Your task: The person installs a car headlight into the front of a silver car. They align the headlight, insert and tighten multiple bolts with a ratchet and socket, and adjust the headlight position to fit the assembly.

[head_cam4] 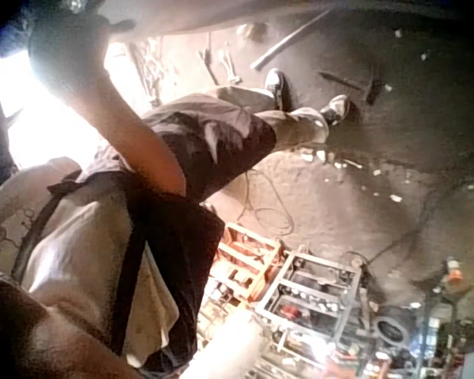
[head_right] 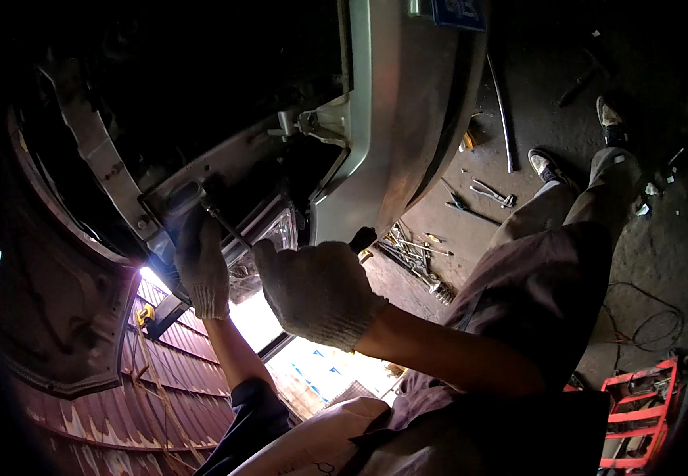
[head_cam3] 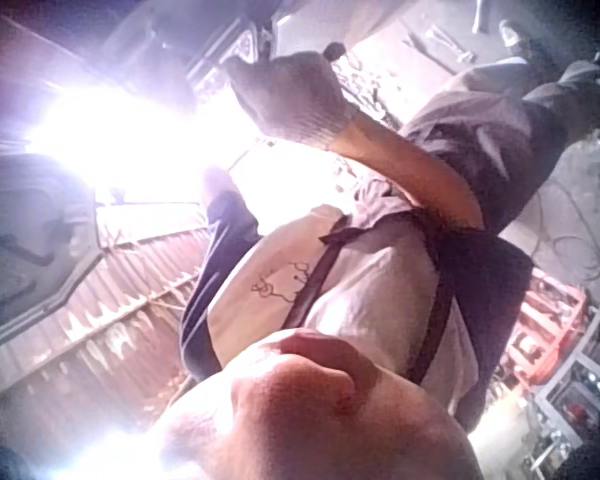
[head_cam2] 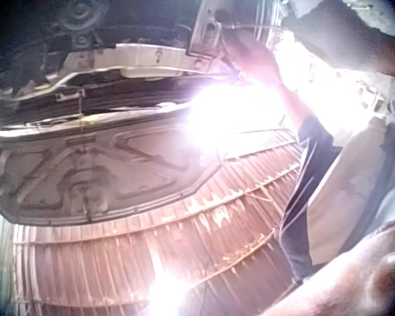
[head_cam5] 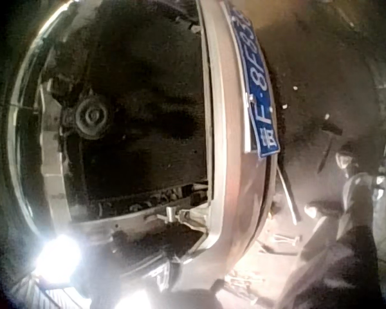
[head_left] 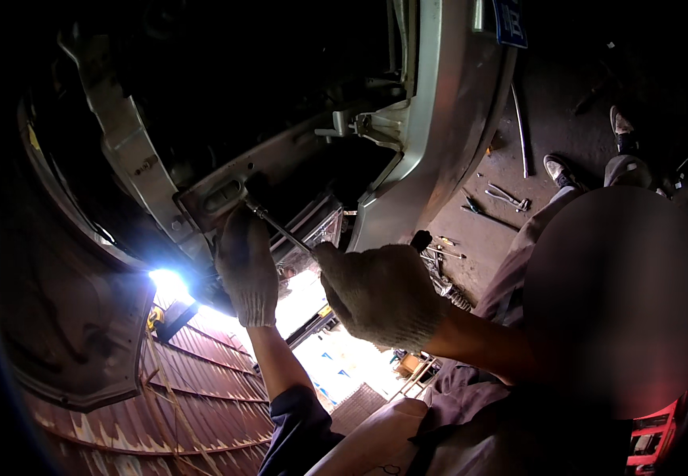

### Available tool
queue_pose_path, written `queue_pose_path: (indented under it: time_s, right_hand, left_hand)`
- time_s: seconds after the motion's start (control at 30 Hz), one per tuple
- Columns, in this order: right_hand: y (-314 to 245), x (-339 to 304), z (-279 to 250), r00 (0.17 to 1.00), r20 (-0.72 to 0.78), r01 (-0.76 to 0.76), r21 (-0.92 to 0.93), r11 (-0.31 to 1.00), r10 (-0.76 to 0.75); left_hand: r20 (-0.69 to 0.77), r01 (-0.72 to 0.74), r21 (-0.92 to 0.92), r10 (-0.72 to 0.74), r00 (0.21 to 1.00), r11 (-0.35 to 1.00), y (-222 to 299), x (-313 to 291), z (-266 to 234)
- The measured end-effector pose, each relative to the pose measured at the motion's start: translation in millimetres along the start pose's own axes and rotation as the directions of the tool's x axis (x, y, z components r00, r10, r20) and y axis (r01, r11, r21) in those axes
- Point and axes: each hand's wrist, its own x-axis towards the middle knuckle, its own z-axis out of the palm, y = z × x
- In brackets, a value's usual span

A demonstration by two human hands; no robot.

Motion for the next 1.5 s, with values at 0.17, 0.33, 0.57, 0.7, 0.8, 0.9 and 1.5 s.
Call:
queue_pose_path:
  time_s: [0.17, 0.33, 0.57, 0.7, 0.8, 0.9, 1.5]
  right_hand:
    - [-6.5, -2.7, 6.0, 0.999, -0.044, 0.014, 0.007, 1.0, -0.014]
    - [8.4, -4.3, 17.1, 0.994, -0.103, 0.033, 0.01, 0.999, -0.032]
    - [-7.2, -11.1, 2.2, 0.999, 0.04, 0.017, -0.029, 0.999, -0.016]
    - [-20.5, -44.6, -18.1, 0.98, 0.122, 0.172, -0.094, 0.981, -0.16]
    - [-20.9, -72.5, -8.9, 0.932, 0.182, 0.348, -0.212, 0.913, -0.313]
    - [-27.9, -82.1, 3.6, 0.925, 0.127, 0.375, -0.15, 0.915, -0.358]
    - [-20.6, 129.7, 14.0, 0.896, 0.279, -0.207, -0.428, 0.88, 0.346]
  left_hand:
    - [0.012, -0.016, 0.052, 0.016, 1.0, 0.999, -1.2, -4.5, -5.9]
    - [0.073, -0.051, 0.242, 0.034, 0.997, 0.969, 0.6, 0.5, 3.4]
    - [-0.112, -0.058, 0.082, 0.068, 0.991, 0.995, 6.5, -17.5, 4.3]
    - [-0.345, -0.094, -0.338, -0.03, 0.938, 0.937, 10.6, -55.2, -5.7]
    - [-0.361, 0.055, -0.499, -0.264, 0.895, 0.865, 13.6, -81.4, -10.9]
    - [-0.01, 0.231, -0.889, -0.52, 0.854, 0.396, 17.1, -99.4, -13.7]
    - [0.518, -0.109, -0.017, -0.102, 0.849, -0.994, 6.1, -183.5, 107.2]
